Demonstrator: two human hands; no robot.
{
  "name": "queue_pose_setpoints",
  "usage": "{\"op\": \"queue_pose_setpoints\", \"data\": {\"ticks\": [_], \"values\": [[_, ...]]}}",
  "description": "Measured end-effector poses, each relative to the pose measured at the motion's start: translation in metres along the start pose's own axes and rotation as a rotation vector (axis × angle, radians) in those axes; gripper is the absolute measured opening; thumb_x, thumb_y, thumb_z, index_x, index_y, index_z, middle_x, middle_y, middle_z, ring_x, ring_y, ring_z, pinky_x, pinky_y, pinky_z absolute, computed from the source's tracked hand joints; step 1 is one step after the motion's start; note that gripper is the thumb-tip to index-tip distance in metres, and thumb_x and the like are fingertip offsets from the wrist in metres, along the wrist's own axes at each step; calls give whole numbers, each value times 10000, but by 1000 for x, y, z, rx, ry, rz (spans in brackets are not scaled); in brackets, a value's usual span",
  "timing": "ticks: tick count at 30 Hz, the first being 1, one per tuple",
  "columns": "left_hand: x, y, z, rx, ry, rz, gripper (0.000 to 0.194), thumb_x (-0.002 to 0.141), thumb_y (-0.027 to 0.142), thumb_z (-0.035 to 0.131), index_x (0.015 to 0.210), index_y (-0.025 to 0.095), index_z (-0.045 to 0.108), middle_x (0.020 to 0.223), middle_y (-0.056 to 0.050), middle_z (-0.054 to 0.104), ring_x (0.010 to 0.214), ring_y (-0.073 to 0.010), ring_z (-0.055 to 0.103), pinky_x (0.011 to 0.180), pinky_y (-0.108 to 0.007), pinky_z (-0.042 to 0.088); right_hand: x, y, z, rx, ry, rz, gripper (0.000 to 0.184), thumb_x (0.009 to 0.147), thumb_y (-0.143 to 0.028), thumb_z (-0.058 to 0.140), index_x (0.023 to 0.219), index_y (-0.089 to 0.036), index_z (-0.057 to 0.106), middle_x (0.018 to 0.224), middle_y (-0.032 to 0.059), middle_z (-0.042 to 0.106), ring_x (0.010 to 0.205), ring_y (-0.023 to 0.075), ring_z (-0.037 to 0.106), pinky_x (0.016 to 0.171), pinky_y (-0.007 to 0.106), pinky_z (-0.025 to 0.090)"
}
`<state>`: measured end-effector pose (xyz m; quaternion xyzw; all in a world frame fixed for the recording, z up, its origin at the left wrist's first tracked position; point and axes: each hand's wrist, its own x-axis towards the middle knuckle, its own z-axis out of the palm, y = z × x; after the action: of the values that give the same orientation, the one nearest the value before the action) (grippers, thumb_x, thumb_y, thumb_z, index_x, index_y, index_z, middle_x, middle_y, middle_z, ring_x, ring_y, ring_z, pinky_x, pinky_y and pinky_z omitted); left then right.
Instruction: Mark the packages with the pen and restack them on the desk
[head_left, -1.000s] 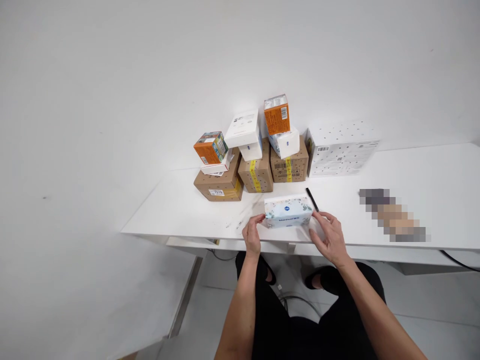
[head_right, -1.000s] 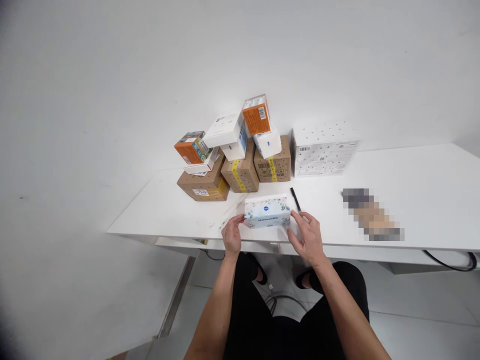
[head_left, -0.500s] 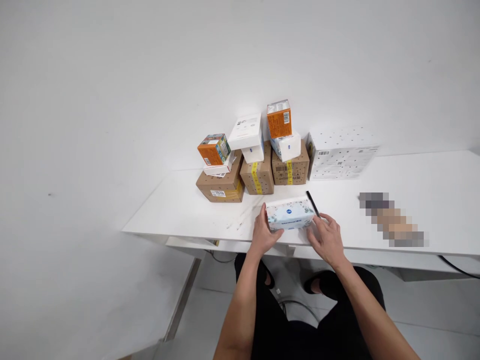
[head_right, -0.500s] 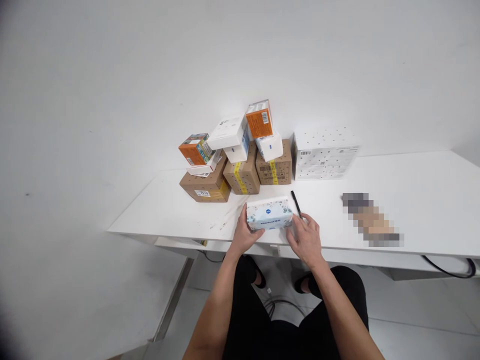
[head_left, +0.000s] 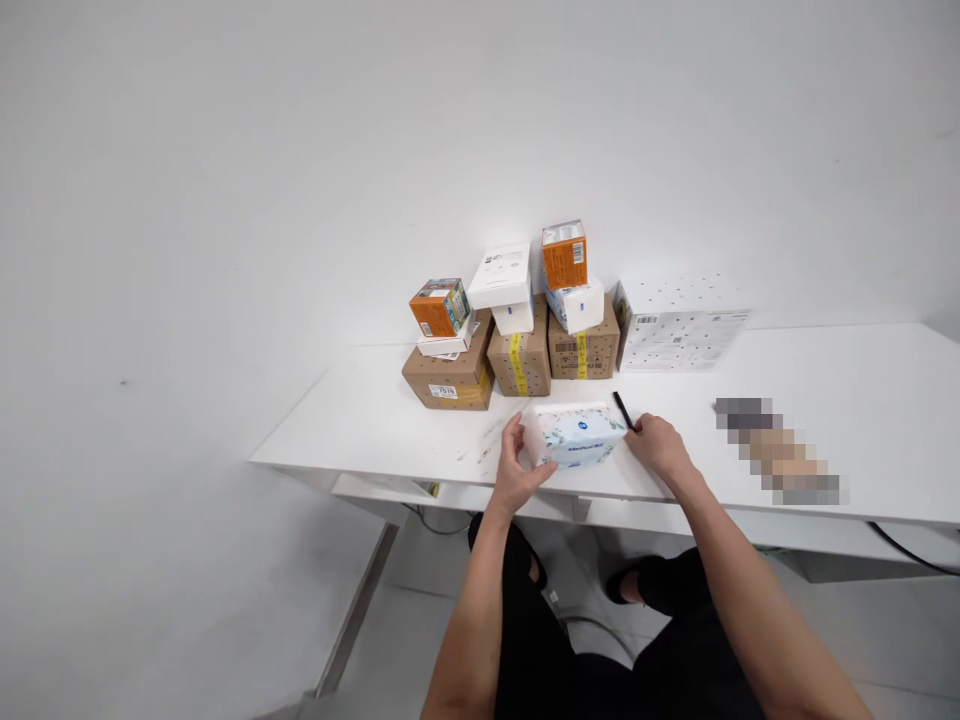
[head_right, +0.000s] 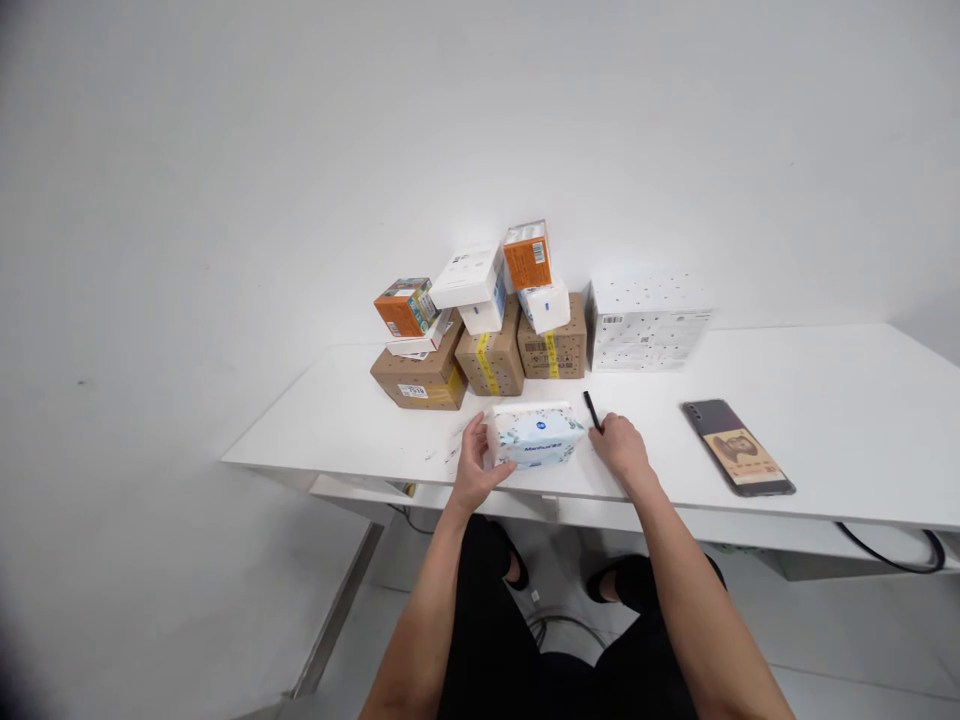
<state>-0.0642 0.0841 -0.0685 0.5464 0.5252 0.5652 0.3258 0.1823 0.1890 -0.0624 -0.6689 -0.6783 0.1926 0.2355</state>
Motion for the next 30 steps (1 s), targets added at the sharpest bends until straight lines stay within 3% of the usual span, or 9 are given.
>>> {"op": "queue_pose_setpoints", "data": {"ticks": [4,8,11,14,18,23,27,30], "values": [[7,21,-14,65,-16,96,907,655,304,767,1413,284,269,1278,-95,402,1147,-248,492,987,-408,414,5,5,-6,89,-69,11,138,644,-269,620,536,-200,569,567,43,594,576,176,535,549,278,345],[18,45,-19,195,-46,229,843,686,278,739,1407,271,302,1258,-94,429,1180,-247,452,1030,-417,374,-4,15,-14,280,-58,29,195,676,-367,609,583,-196,598,599,26,634,581,155,540,549,260,374],[22,47,-7,197,-62,282,817,720,309,719,1415,269,291,1288,-110,425,1190,-257,459,1028,-424,375,-14,22,-16,457,1,63,292,751,-470,548,713,-184,596,667,31,663,501,114,484,483,244,367],[19,33,16,94,-39,274,906,733,381,720,1454,294,178,1366,-124,392,1238,-267,444,1060,-457,339,-19,28,-13,638,80,85,349,805,-533,489,851,-190,538,753,35,688,435,72,412,436,227,353],[10,15,42,-57,-15,167,1035,710,503,724,1479,295,64,1447,-150,318,1332,-297,356,1078,-463,320,-18,33,-10,1063,164,126,428,699,-488,686,969,-186,545,768,28,688,506,82,504,500,227,427],[11,28,52,-135,157,179,645,892,525,466,1440,273,236,1418,-133,374,1328,-266,367,1081,-449,324,-17,35,-9,1124,183,134,384,651,-459,757,840,-157,614,712,25,665,598,115,581,571,249,469],[17,47,57,99,331,267,342,907,407,486,1194,224,520,1257,-117,467,1223,-242,448,1035,-428,376,-19,25,-12,1109,271,115,295,737,-440,700,812,-180,580,508,-65,519,468,82,462,466,214,378],[18,53,62,305,434,409,173,903,296,493,956,184,614,1101,-110,483,1129,-226,483,968,-405,429,-24,0,-26,1196,310,46,265,786,-433,653,813,-184,567,528,-54,541,433,80,443,430,218,348]]}}
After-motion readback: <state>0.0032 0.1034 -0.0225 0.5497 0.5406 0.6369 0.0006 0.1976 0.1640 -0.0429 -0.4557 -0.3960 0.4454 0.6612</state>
